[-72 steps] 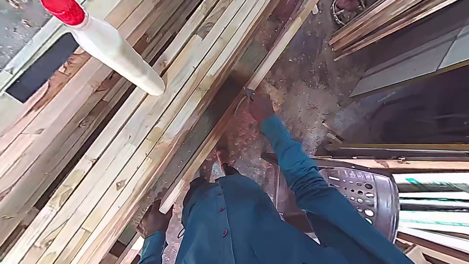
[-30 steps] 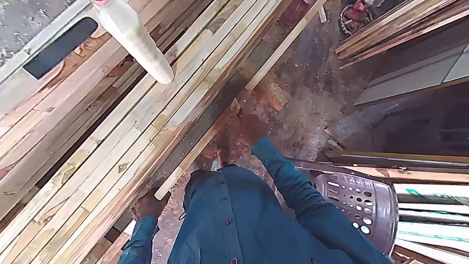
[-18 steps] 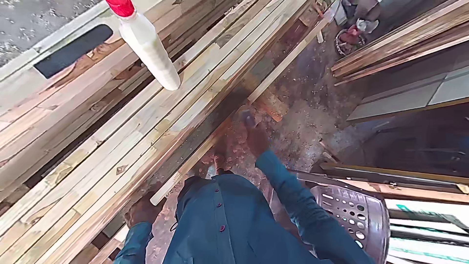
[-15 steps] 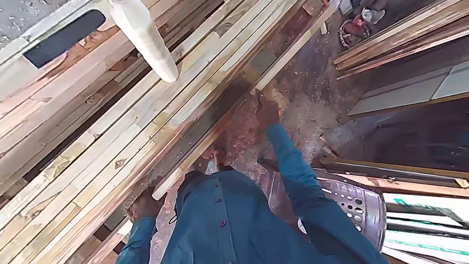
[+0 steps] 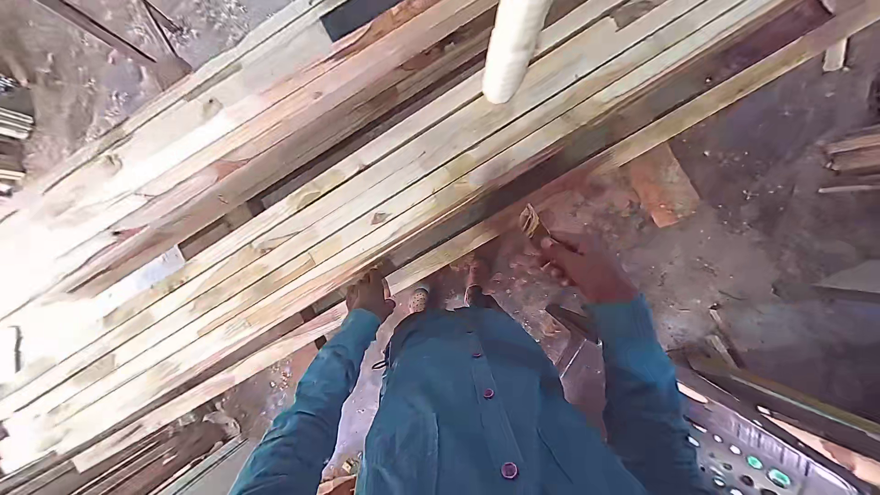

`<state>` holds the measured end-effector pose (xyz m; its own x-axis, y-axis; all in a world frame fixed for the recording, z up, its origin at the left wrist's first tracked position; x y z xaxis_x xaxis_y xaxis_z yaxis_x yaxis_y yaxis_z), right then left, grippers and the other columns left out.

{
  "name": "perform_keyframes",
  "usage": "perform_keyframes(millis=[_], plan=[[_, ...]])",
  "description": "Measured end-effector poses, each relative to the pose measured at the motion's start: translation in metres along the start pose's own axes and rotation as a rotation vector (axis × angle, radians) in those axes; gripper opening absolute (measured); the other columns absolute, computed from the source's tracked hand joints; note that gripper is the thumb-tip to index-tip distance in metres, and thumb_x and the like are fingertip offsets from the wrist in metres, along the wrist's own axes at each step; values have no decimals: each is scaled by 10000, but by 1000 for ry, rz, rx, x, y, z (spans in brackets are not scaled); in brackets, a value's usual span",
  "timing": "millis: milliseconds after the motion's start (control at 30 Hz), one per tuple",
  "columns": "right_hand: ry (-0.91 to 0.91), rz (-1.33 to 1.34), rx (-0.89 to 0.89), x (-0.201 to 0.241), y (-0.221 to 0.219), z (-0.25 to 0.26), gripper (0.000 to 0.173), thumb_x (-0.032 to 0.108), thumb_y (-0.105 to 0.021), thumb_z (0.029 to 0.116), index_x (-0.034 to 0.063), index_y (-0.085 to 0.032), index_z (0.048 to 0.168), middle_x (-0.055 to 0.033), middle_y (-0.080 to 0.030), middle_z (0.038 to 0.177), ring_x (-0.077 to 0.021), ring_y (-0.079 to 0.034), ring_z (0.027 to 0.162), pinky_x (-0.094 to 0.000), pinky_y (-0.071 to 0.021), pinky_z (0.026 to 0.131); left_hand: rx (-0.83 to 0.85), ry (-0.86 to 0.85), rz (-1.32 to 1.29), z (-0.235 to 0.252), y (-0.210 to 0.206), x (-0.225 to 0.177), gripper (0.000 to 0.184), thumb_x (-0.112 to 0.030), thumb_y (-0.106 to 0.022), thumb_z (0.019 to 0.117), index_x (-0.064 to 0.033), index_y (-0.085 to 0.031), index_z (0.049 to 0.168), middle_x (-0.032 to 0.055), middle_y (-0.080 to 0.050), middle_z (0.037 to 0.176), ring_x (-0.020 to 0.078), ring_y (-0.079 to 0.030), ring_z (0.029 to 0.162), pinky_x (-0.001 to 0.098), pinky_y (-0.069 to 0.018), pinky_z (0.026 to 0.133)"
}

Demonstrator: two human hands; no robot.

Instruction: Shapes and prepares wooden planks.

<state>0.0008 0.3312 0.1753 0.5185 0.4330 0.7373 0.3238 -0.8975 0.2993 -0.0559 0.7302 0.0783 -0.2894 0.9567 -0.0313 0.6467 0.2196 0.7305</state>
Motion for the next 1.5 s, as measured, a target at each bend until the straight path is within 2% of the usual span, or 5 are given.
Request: perform_keyframes(millis=[367, 800, 1100, 1267, 1500], plan=[[55, 378, -36, -35, -154, -46, 274, 205, -561, 1071, 7, -663, 1231, -136, -751, 990, -172, -671, 625, -309, -564, 540, 258, -342, -340, 18, 8, 79, 551, -266, -812, 906, -30, -623, 1366, 222, -641, 1343, 363, -611, 1265, 561, -453, 1107], [-90, -583, -385, -21, -269, -30, 587, 170, -628, 989, 123, -458, 1548, -309, -522, 1415, -472, -613, 1189, -589, -547, 959, 266, -468, -476, 17, -27, 140, 730, -372, -835, 873, -52, -542, 1460, 178, -494, 1537, 298, -464, 1437, 480, -379, 1198], [-207, -427, -464, 34, -205, -8, 361, 190, -675, 945, -47, -648, 1215, -280, -670, 1179, -432, -664, 1111, -623, -533, 925, 104, -380, -349, -10, -29, 124, 780, -410, -813, 883, -129, -480, 1530, 198, -571, 1469, 410, -529, 1369, 611, -386, 1159], [-224, -538, -221, 25, -287, -51, 355, 277, -619, 1008, 3, -639, 1233, -257, -644, 1199, -405, -672, 1084, -573, -564, 892, 137, -315, -288, -17, -22, 121, 745, -433, -803, 886, -131, -517, 1505, 208, -591, 1438, 424, -512, 1378, 616, -381, 1157], [175, -430, -582, -11, -191, -14, 447, 161, -518, 1056, 56, -527, 1490, -250, -700, 1146, -395, -700, 1038, -549, -551, 939, -74, -164, -126, -35, -13, 102, 617, -338, -772, 899, -134, -572, 1446, 201, -586, 1444, 437, -554, 1328, 690, -413, 1071]])
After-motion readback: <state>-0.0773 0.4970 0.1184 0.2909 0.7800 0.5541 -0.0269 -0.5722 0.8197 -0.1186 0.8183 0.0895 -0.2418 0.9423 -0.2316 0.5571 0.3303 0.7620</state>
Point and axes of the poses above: each hand's wrist, its own z-axis towards the middle knuckle, its own y-axis out of the back of the hand, x = y × z, the point moved 3 cm from there along z, towards the middle knuckle
